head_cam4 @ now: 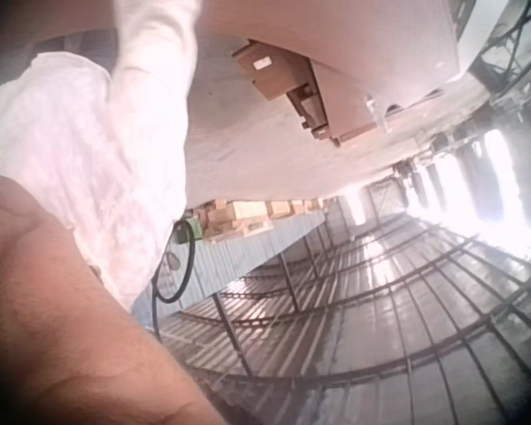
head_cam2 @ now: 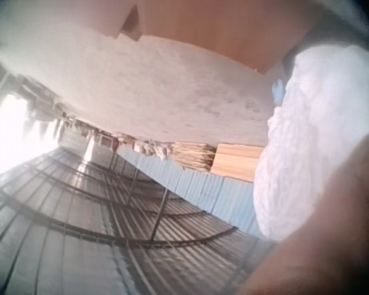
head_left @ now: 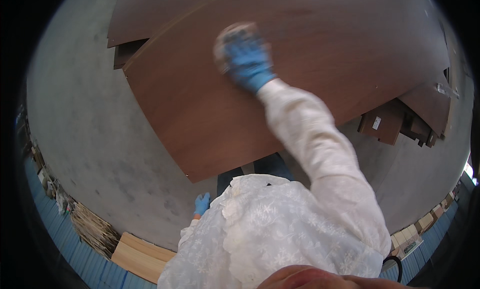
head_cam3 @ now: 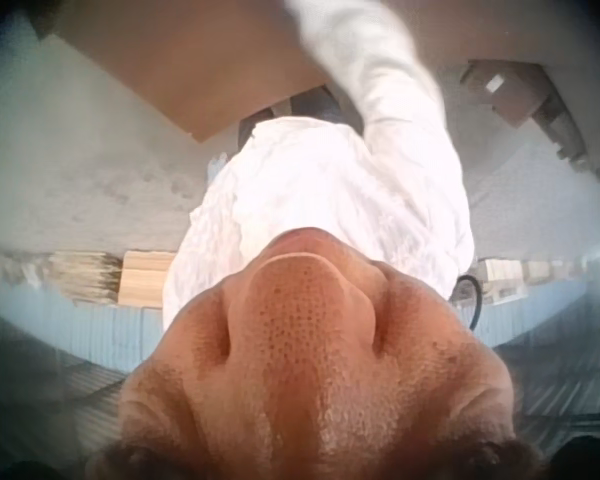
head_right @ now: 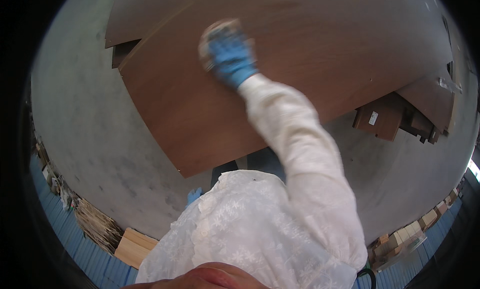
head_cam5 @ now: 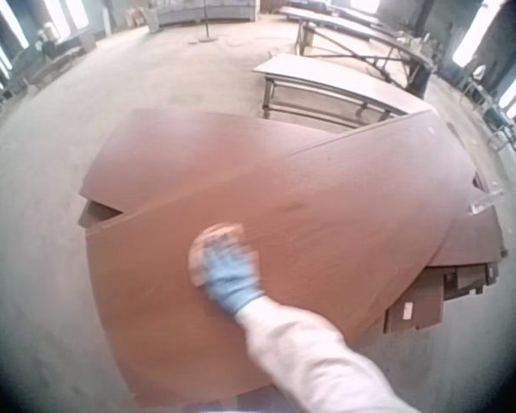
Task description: The person applies glue along the edge of a large brown wooden panel using a tube, then wipes the panel surface with a cloth. The person handles multiple panels, moving them and cleaning them in a workshop setting.
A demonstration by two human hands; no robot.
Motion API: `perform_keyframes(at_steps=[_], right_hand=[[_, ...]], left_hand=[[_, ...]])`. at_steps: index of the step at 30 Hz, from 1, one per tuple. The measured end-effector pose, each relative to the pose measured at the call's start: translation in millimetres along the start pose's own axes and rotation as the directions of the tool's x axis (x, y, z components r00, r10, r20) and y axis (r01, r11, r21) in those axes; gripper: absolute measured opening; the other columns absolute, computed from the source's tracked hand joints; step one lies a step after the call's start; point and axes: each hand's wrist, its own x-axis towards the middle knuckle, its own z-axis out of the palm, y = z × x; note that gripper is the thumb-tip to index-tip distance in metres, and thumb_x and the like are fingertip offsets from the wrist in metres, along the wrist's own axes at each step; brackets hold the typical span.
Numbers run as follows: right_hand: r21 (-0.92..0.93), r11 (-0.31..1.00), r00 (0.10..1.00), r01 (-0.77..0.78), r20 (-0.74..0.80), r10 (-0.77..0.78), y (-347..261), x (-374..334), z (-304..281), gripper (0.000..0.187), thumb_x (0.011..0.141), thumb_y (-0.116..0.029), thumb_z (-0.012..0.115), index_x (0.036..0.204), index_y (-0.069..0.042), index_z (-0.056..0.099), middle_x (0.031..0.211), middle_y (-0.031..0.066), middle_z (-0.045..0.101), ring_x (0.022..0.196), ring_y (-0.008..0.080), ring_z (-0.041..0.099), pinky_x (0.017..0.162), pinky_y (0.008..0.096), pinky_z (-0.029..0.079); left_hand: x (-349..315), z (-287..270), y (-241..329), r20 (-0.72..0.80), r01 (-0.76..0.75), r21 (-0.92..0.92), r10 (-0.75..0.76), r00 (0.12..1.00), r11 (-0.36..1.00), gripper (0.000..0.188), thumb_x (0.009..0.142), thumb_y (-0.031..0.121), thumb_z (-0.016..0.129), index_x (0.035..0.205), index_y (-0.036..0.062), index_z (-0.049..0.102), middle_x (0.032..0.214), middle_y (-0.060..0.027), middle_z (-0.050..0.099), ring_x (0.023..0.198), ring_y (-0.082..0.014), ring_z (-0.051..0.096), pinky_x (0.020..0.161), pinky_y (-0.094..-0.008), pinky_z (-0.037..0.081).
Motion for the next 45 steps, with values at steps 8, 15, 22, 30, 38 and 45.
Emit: perform_keyframes(at_steps=[8,15,22,30,38,45], right_hand=[[0.33,0.933,0.754,-0.142,0.647,-0.114,-121,26,42,0.052,0.099,-0.027,0.055,0.149,-0.012,0.051,0.156,0.0105,0.048,0.145,0.0345,0.043,0.119,0.0573,0.034],[-0.273,0.752,0.797,-0.601,-0.129,0.59,220,-70,-67,0.044,0.104,-0.038,0.045,0.12,-0.005,0.07,0.125,0.0199,0.069,0.118,0.0397,0.066,0.097,0.0563,0.053],[-0.175,0.806,0.824,-0.566,-0.151,0.546,130,-132,-27,0.073,0.104,-0.055,0.042,0.158,-0.006,0.039,0.163,0.0227,0.036,0.152,0.0398,0.031,0.126,0.0545,0.02],[0.442,0.819,0.878,0.365,0.129,-0.461,-268,-166,34,0.052,0.093,-0.021,0.058,0.144,-0.011,0.052,0.16,0.0112,0.041,0.151,0.0368,0.035,0.119,0.0585,0.033],[-0.341,0.868,0.908,-0.361,0.085,0.41,-30,-219,-37,0.053,0.101,-0.03,0.053,0.149,-0.008,0.052,0.157,0.0205,0.047,0.15,0.0392,0.039,0.12,0.0571,0.03],[-0.175,0.941,0.957,-0.29,-0.038,0.288,-138,-247,-5,0.06,0.098,-0.03,0.051,0.154,-0.008,0.044,0.164,0.0197,0.036,0.155,0.0404,0.027,0.125,0.0598,0.02]], left_hand=[[-7,-2,36,-0.013,-0.052,0.117,0.053,0.998,0.992,0.028,0.096,0.032,0.071,0.101,0.0042,0.068,0.081,-0.0042,0.068,0.065,-0.0134,0.061,0.056,-0.0314,0.05],[-19,-6,32,-0.037,-0.024,0.31,0.037,0.999,0.95,0.039,0.094,0.037,0.069,0.105,-0.0001,0.071,0.082,-0.0075,0.07,0.059,-0.0146,0.06,0.054,-0.0353,0.049],[-12,12,27,-0.065,-0.044,0.359,0.072,0.995,0.932,0.042,0.093,0.036,0.068,0.107,-0.0031,0.071,0.088,-0.0107,0.072,0.077,-0.0171,0.063,0.069,-0.0376,0.052],[30,-2,-9,0.009,-0.217,0.102,0.217,0.976,0.971,0.031,0.097,0.035,0.071,0.108,0.0057,0.068,0.092,-0.0026,0.069,0.076,-0.0131,0.064,0.065,-0.0316,0.053],[44,-50,-75,-0.001,-0.081,-0.048,0.081,0.997,0.996,0.029,0.098,0.035,0.07,0.109,0.0077,0.068,0.089,-0.0004,0.067,0.073,-0.0129,0.063,0.063,-0.0316,0.053],[59,-35,-65,-0.289,-0.293,0.234,0.354,0.89,0.927,0.055,0.093,0.036,0.073,0.127,-0.0048,0.062,0.116,-0.0189,0.069,0.105,-0.0316,0.065,0.093,-0.0445,0.052]])
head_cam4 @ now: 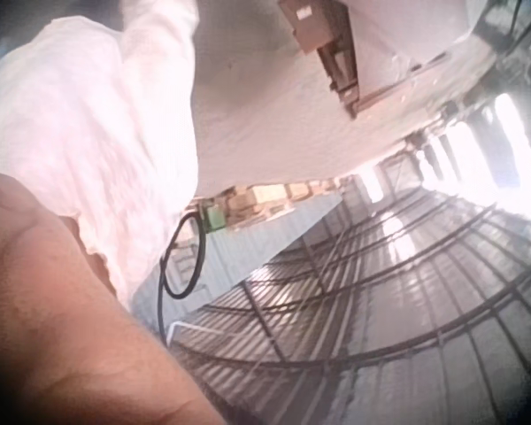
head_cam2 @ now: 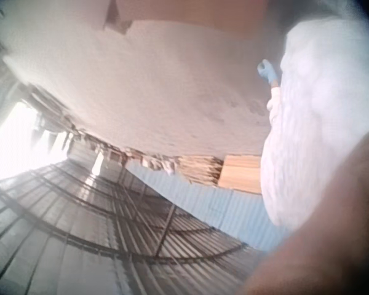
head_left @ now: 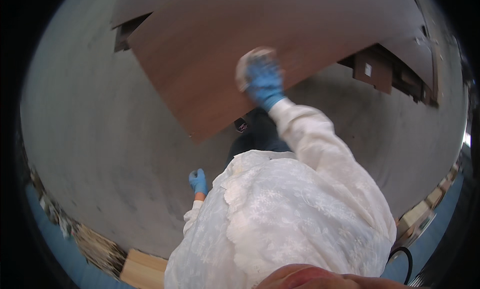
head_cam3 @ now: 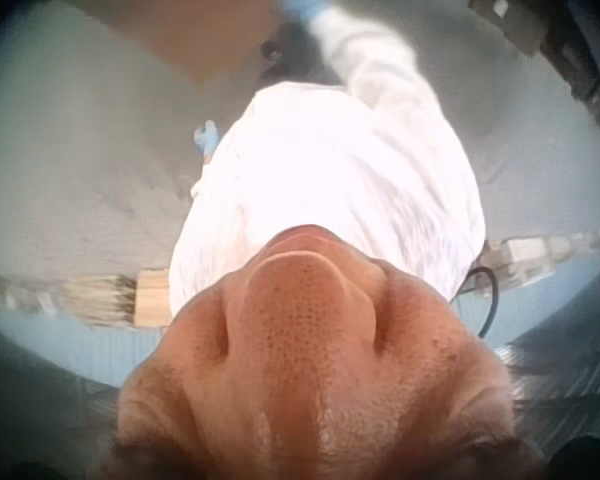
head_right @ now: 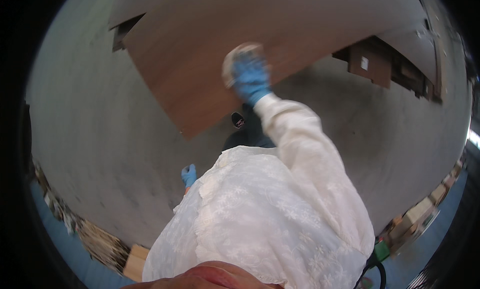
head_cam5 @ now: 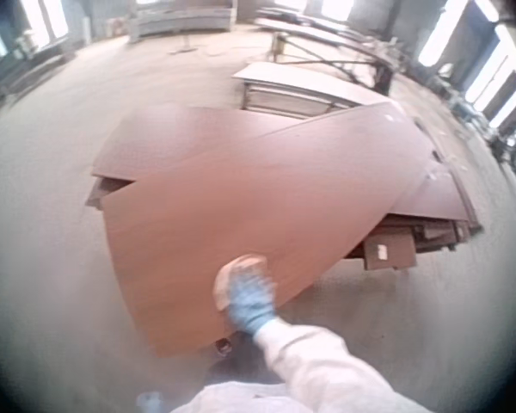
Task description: The person applies glue along the edge of a large brown wooden panel using a tube, then wipes the panel surface with a cloth. The person handles multiple panels, moving them and cleaning them in a workshop setting.
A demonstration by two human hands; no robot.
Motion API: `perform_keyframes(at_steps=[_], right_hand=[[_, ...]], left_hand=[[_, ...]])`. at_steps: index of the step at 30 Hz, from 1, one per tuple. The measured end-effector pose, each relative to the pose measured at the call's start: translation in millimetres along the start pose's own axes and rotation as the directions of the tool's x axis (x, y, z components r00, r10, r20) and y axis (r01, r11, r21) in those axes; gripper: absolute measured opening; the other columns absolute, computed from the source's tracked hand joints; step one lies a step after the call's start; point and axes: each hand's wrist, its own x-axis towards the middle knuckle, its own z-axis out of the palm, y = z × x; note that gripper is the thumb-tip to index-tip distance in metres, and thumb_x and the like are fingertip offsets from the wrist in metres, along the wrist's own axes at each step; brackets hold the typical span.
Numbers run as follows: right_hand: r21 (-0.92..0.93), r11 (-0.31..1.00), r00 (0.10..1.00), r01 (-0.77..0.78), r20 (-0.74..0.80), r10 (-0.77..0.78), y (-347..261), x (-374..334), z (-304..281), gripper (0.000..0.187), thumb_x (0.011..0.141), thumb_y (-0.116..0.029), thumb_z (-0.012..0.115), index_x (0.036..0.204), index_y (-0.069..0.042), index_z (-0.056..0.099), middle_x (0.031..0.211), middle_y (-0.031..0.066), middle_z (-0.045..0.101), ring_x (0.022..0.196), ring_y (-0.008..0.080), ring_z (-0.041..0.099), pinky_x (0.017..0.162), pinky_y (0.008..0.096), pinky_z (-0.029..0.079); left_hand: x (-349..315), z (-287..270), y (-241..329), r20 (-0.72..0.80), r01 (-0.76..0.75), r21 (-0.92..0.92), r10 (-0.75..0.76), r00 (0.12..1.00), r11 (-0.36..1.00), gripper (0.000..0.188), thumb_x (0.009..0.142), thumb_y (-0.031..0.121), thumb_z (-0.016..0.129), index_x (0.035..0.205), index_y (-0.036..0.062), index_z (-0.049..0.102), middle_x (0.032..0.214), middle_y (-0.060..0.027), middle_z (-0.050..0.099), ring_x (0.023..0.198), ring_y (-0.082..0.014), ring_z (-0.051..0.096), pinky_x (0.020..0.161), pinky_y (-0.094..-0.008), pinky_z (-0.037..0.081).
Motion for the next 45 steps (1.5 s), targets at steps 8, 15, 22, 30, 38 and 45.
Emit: perform_keyframes(at_steps=[8,15,22,30,38,45], right_hand=[[0.359,0.737,0.796,0.572,-0.03,-0.604,-78,-37,-8,0.05,0.093,-0.029,0.059,0.141,-0.015,0.054,0.165,0.0121,0.036,0.154,0.0367,0.031,0.126,0.0556,0.02],[0.125,0.987,0.994,0.105,0.006,-0.106,201,-6,-35,0.048,0.096,-0.034,0.058,0.142,-0.017,0.057,0.168,0.0135,0.031,0.157,0.0371,0.025,0.126,0.0561,0.018],[-0.198,0.895,0.915,-0.399,-0.021,0.403,548,64,-73,0.054,0.101,-0.043,0.053,0.147,-0.016,0.055,0.165,0.0164,0.036,0.154,0.0369,0.031,0.124,0.0569,0.02],[-0.084,0.982,0.974,-0.171,0.138,0.181,451,95,-81,0.051,0.095,-0.028,0.055,0.142,-0.007,0.055,0.137,0.0202,0.057,0.128,0.0408,0.053,0.114,0.0603,0.034],[0.384,0.858,0.91,0.342,0.094,-0.405,331,90,-54,0.045,0.098,-0.033,0.054,0.141,-0.02,0.053,0.168,0.0118,0.03,0.158,0.033,0.02,0.126,0.0525,0.021],[0.114,0.993,0.982,0.001,0.188,-0.023,494,129,-87,0.043,0.095,-0.031,0.06,0.135,-0.017,0.061,0.155,0.0135,0.047,0.14,0.0389,0.048,0.112,0.0608,0.039]], left_hand=[[15,-26,104,-0.424,-0.238,0.223,0.314,0.85,0.945,0.078,0.093,0.047,0.071,0.139,-0.0131,0.051,0.143,-0.0343,0.049,0.132,-0.0457,0.049,0.111,-0.0523,0.041],[-37,22,119,-0.419,0.052,0.26,0.064,0.906,0.964,0.075,0.093,0.052,0.069,0.129,-0.0133,0.058,0.134,-0.0333,0.056,0.123,-0.0435,0.055,0.106,-0.0509,0.045],[-109,127,163,-0.23,0.244,0.35,-0.17,0.958,0.904,0.066,0.092,0.049,0.07,0.118,-0.0118,0.063,0.121,-0.0298,0.063,0.111,-0.0388,0.061,0.097,-0.0488,0.048],[-143,210,232,0.217,0.092,0.253,-0.149,0.965,0.963,0.062,0.092,0.047,0.07,0.114,-0.0108,0.063,0.115,-0.0277,0.064,0.106,-0.0367,0.06,0.094,-0.0482,0.049],[-133,236,255,0.338,0.022,0.19,-0.086,0.937,0.982,0.058,0.091,0.045,0.07,0.11,-0.0098,0.064,0.109,-0.0256,0.065,0.102,-0.0346,0.06,0.09,-0.0475,0.049],[-142,233,268,0.344,0.06,0.222,-0.136,0.929,0.973,0.055,0.091,0.044,0.07,0.106,-0.009,0.065,0.105,-0.0238,0.065,0.097,-0.0328,0.06,0.087,-0.0469,0.049]])
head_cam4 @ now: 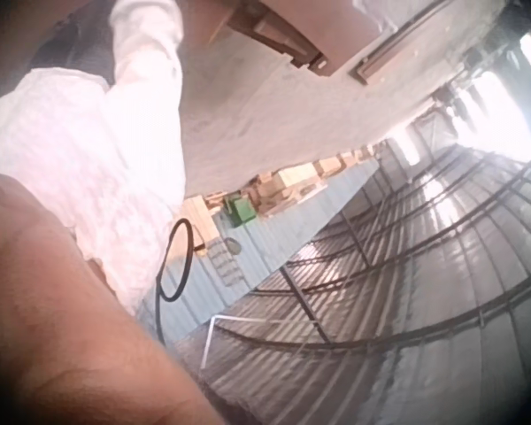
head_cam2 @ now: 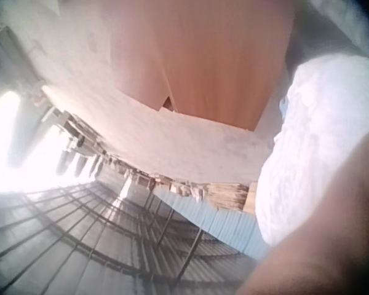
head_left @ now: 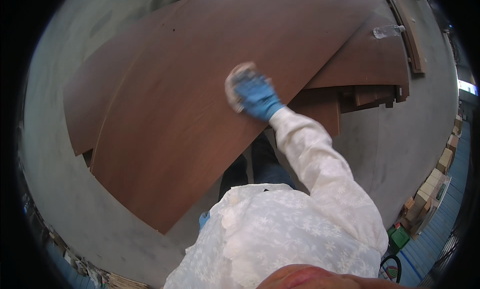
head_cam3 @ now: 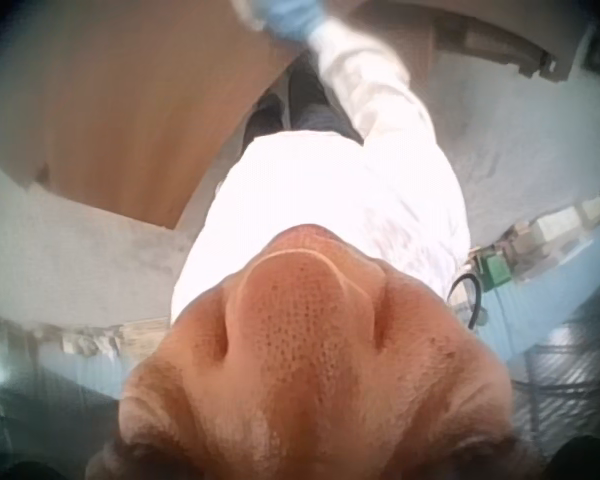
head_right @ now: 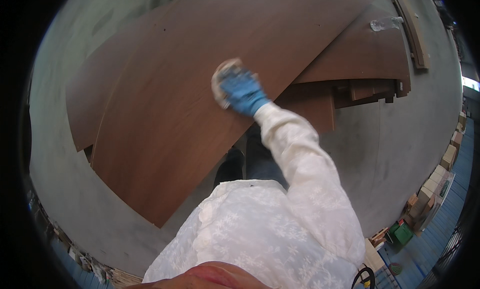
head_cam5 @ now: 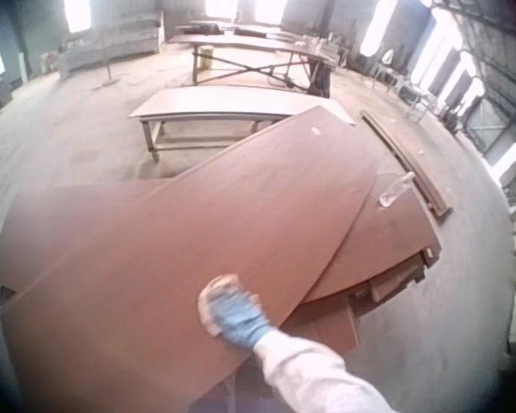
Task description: The person applies glue along the edge of a large brown wooden panel using a tube, then wipes the panel surface with a cloth. The person handles multiple panels, moving them and cleaning them in a workshop setting.
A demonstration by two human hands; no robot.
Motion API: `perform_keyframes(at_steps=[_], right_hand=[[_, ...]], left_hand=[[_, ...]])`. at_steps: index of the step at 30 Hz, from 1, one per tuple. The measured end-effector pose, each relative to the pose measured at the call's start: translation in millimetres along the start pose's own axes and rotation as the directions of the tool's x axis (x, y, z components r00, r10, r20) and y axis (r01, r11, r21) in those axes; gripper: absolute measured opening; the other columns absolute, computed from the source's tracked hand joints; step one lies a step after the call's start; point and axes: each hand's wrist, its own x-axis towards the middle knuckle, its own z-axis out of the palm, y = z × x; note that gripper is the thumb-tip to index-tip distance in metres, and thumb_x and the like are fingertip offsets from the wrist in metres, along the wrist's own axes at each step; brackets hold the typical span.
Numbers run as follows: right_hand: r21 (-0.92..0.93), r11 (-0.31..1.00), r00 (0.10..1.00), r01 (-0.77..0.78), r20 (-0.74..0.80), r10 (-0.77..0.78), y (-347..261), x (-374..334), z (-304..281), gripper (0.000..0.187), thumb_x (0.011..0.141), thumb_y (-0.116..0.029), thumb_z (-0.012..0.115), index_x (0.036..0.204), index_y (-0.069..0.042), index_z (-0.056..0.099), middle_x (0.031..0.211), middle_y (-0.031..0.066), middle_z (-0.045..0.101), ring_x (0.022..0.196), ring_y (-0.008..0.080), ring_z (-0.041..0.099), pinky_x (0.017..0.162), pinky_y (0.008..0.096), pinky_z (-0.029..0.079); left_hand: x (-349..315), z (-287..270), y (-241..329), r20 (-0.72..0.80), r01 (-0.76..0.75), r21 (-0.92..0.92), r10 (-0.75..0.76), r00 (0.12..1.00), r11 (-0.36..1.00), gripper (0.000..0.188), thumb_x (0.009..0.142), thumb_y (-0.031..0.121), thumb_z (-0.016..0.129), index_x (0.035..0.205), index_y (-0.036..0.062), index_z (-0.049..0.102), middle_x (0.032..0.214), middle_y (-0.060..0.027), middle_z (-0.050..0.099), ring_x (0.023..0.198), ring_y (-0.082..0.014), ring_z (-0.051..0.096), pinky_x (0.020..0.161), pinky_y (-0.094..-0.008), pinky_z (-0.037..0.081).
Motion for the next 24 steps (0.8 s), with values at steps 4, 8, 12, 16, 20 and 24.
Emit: perform_keyframes(at_steps=[4,8,12,16,20,24], right_hand=[[-0.251,0.908,0.935,-0.337,-0.208,0.289,164,8,-34,0.046,0.102,-0.032,0.05,0.142,-0.009,0.055,0.154,0.0192,0.049,0.141,0.041,0.048,0.116,0.0544,0.038],[-0.226,0.663,0.698,-0.713,-0.318,0.642,345,8,-56,0.067,0.106,-0.056,0.033,0.152,-0.009,0.049,0.159,0.0191,0.044,0.145,0.0379,0.043,0.118,0.0532,0.036],[-0.197,0.505,0.542,-0.84,-0.332,0.772,429,29,-67,0.068,0.104,-0.061,0.031,0.15,-0.016,0.052,0.161,0.0174,0.042,0.149,0.0402,0.038,0.122,0.0541,0.027],[-0.135,0.734,0.738,-0.666,-0.266,0.62,328,101,-66,0.059,0.102,-0.052,0.045,0.14,-0.009,0.057,0.15,0.0194,0.053,0.138,0.0408,0.05,0.11,0.0564,0.041],[-0.115,0.992,0.992,-0.061,-0.118,0.047,92,140,-32,0.062,0.102,-0.04,0.05,0.155,-0.009,0.042,0.161,0.0206,0.039,0.151,0.0415,0.033,0.117,0.0627,0.034],[0.16,0.814,0.829,0.559,-0.073,-0.555,-62,138,11,0.052,0.102,-0.03,0.053,0.149,-0.009,0.048,0.156,0.0137,0.044,0.146,0.0353,0.04,0.118,0.0547,0.036]], left_hand=[[-22,14,20,0.016,0.041,0.008,-0.041,0.999,0.999,0.053,0.09,0.043,0.07,0.104,-0.0085,0.065,0.102,-0.0228,0.065,0.095,-0.0317,0.06,0.085,-0.0465,0.049],[-42,41,43,0.038,0.075,0.007,-0.075,0.996,0.997,0.051,0.09,0.042,0.07,0.101,-0.008,0.065,0.099,-0.0217,0.066,0.093,-0.0306,0.06,0.084,-0.0462,0.049],[-53,62,58,0.061,0.091,0.015,-0.092,0.994,0.996,0.049,0.09,0.041,0.07,0.099,-0.0075,0.066,0.096,-0.0207,0.066,0.09,-0.0296,0.06,0.082,-0.0459,0.049],[-53,75,69,0.082,0.094,0.029,-0.096,0.992,0.995,0.048,0.09,0.04,0.07,0.097,-0.007,0.066,0.093,-0.0197,0.066,0.088,-0.0285,0.06,0.08,-0.0455,0.049],[-43,86,87,0.102,0.105,0.044,-0.109,0.989,0.993,0.046,0.089,0.039,0.07,0.095,-0.0065,0.066,0.09,-0.0186,0.067,0.085,-0.0275,0.06,0.078,-0.0452,0.049],[-33,88,100,0.102,0.111,0.067,-0.118,0.988,0.992,0.045,0.089,0.038,0.07,0.093,-0.006,0.067,0.088,-0.0176,0.067,0.083,-0.0264,0.059,0.077,-0.0448,0.049]])
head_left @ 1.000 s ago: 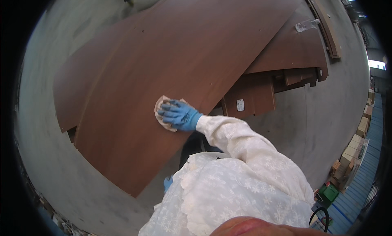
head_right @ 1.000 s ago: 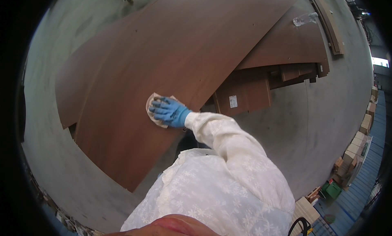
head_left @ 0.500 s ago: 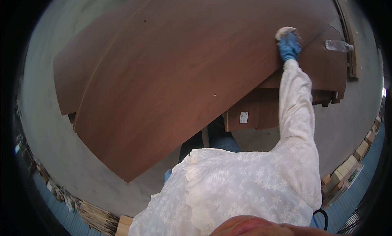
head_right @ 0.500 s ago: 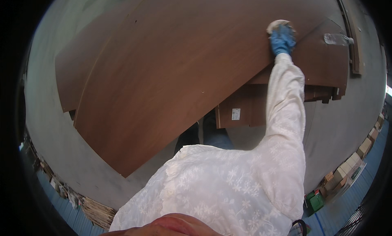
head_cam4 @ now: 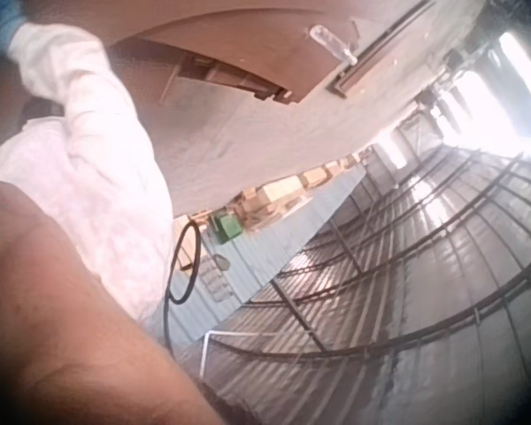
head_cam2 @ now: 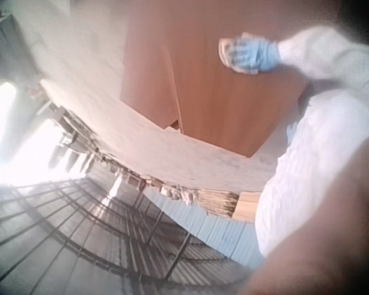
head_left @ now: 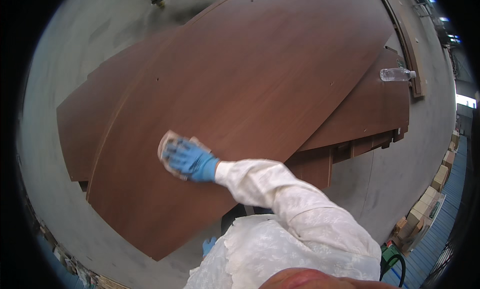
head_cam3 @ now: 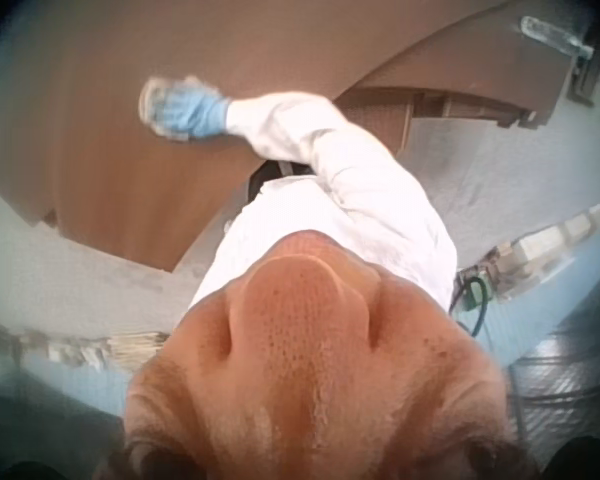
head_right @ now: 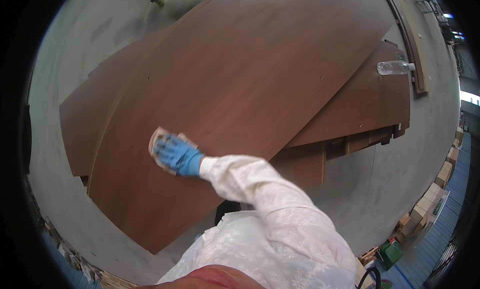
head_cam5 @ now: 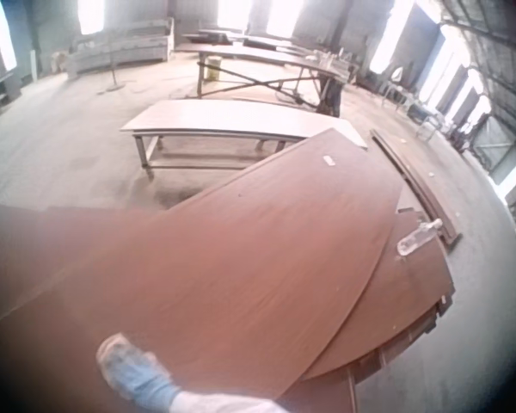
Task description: The person applies glue along the edge of a large brown wooden panel using a tube, then wipes the panel surface with a cloth. The person handles multiple panels, moving them and cleaning them in a workshop setting.
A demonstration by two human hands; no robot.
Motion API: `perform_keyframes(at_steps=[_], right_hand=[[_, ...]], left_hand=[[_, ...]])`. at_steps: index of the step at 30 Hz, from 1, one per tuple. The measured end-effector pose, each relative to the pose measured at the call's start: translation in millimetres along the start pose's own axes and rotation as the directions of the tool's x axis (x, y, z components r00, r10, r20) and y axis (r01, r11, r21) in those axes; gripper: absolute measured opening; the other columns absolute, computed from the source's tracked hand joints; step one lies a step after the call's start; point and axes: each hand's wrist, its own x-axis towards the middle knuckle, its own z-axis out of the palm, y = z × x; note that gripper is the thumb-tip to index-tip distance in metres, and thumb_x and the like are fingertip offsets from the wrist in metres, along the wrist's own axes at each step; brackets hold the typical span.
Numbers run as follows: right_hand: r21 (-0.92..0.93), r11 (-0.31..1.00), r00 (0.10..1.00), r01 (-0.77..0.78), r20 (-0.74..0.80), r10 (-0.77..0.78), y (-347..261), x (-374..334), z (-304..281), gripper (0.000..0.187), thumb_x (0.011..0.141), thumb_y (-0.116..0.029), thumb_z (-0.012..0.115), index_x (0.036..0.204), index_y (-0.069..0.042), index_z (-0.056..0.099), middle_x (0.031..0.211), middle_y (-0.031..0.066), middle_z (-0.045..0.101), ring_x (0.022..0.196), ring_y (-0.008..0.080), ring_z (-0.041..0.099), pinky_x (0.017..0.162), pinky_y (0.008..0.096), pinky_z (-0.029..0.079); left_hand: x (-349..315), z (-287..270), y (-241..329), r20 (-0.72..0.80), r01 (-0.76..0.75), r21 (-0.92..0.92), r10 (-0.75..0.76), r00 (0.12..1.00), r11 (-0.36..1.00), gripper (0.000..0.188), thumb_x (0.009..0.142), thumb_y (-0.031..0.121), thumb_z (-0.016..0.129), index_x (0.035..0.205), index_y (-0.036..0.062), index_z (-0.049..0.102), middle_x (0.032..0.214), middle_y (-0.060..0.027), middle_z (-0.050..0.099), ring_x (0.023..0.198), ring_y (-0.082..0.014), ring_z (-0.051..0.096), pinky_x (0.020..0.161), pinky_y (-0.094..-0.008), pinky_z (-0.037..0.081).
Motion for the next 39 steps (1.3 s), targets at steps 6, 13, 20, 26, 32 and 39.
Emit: perform_keyframes(at_steps=[6,13,20,26,32,39], right_hand=[[-0.014,0.902,0.895,-0.432,0.115,0.431,89,-61,-48,0.054,0.098,-0.035,0.057,0.146,-0.011,0.052,0.154,0.018,0.048,0.143,0.0358,0.046,0.112,0.0589,0.04],[-0.261,0.066,0.191,-0.963,-0.49,0.851,337,-243,-159,0.068,0.104,-0.057,0.039,0.155,-0.013,0.046,0.164,0.0172,0.038,0.153,0.0391,0.032,0.125,0.0521,0.022],[-0.281,0.155,0.282,-0.947,-0.499,0.819,348,-180,-121,0.065,0.102,-0.055,0.042,0.157,-0.019,0.045,0.168,0.0173,0.031,0.155,0.0404,0.026,0.125,0.0587,0.016],[-0.271,0.801,0.84,-0.534,-0.277,0.467,176,18,-30,0.042,0.096,-0.032,0.056,0.131,-0.009,0.061,0.152,0.021,0.047,0.144,0.0426,0.04,0.119,0.0577,0.031],[0.104,0.988,0.987,-0.111,-0.105,0.122,-115,118,99,0.051,0.094,-0.028,0.06,0.142,-0.009,0.057,0.152,0.0132,0.047,0.145,0.0367,0.039,0.117,0.056,0.035],[0.38,0.916,0.983,0.127,0.074,-0.167,-246,89,139,0.049,0.09,-0.023,0.062,0.138,-0.012,0.058,0.149,0.0124,0.051,0.144,0.0324,0.044,0.119,0.053,0.035]], left_hand=[[5,3,-8,-0.015,0.03,-0.043,-0.03,0.999,0.999,0.039,0.088,0.035,0.072,0.093,-0.0039,0.068,0.086,-0.0146,0.068,0.081,-0.0228,0.06,0.074,-0.0437,0.05],[4,13,-23,0.049,0.065,-0.145,-0.058,0.997,0.987,0.04,0.089,0.034,0.072,0.1,-0.0043,0.069,0.091,-0.0148,0.071,0.085,-0.0221,0.063,0.078,-0.0422,0.051],[-6,24,-42,0.069,0.076,-0.271,-0.059,0.996,0.96,0.042,0.09,0.034,0.072,0.106,-0.0046,0.071,0.097,-0.0149,0.073,0.09,-0.0214,0.065,0.081,-0.0408,0.053],[9,32,-62,0.093,0.074,-0.158,-0.059,0.994,0.985,0.049,0.092,0.039,0.07,0.111,-0.0055,0.07,0.103,-0.0163,0.073,0.096,-0.0248,0.065,0.088,-0.042,0.052],[16,46,-96,0.084,0.018,-0.456,0.023,0.996,0.89,0.045,0.093,0.037,0.071,0.111,-0.0046,0.071,0.099,-0.0138,0.074,0.087,-0.0209,0.066,0.079,-0.0372,0.053],[-11,25,-91,0.035,0.038,-0.606,-0.021,0.999,0.794,0.027,0.094,0.03,0.072,0.094,0.0029,0.07,0.086,-0.0064,0.071,0.078,-0.0165,0.064,0.071,-0.0351,0.053]])
